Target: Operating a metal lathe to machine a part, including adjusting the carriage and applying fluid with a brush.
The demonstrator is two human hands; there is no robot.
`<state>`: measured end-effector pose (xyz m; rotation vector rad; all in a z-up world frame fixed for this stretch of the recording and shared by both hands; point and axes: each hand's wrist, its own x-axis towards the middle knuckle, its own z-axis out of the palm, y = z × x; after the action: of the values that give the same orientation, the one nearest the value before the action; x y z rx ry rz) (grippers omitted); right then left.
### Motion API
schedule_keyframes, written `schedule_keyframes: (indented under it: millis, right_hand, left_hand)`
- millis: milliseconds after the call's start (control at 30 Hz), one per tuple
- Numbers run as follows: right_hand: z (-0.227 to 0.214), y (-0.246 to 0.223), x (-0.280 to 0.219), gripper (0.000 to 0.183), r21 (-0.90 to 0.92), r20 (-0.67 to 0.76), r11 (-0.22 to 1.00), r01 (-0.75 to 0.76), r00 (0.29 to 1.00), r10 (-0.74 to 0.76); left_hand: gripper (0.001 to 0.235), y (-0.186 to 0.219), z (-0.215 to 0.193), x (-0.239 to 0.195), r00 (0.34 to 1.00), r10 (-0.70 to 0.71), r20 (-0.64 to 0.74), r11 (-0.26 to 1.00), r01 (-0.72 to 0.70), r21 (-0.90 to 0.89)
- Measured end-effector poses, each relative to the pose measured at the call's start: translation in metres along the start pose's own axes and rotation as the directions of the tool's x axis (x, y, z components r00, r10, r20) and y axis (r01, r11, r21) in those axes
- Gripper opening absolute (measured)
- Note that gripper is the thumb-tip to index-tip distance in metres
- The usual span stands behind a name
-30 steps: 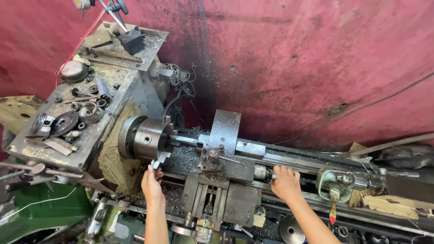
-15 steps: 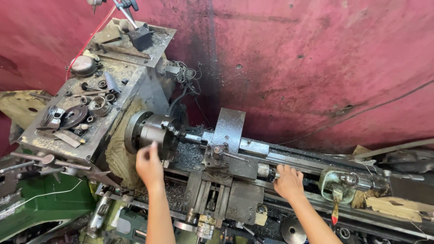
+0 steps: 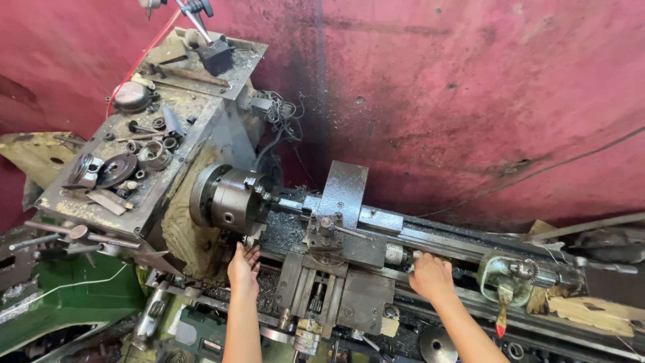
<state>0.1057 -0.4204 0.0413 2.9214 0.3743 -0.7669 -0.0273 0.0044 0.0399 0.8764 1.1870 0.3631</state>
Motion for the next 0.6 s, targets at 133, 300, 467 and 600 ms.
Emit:
schedule_keyframes:
  millis: [133, 300, 467, 600]
  right_hand:
    - [-0.002, 0.001, -0.018, 0.039, 0.023, 0.021, 0.999, 0.022, 1.000, -0.022]
    - [-0.033, 0.003, -0.054, 0.030, 0.106, -0.124, 0.990, 0.091, 0.989, -0.077]
    - [-0.023, 0.012, -0.046, 0.025, 0.013, -0.305, 0.991, 0.130, 0.945, -0.120]
    - [-0.013, 0.021, -0.029, 0.015, -0.128, -0.582, 0.985, 0.118, 0.795, -0.170]
  left_hand:
    - [0.040, 0.005, 0.004, -0.014, 1.000, -0.017, -0.011, 1.000, 0.016, -0.009]
    - [0.036, -0.007, -0.001, 0.005, 1.000, 0.007, 0.024, 0.999, -0.006, -0.048]
    - [0.032, -0.021, -0.008, 0.039, 0.999, 0.014, 0.038, 0.997, -0.011, -0.083]
    - [0.029, -0.026, -0.012, 0.048, 0.998, 0.025, 0.050, 0.989, -0.017, -0.146]
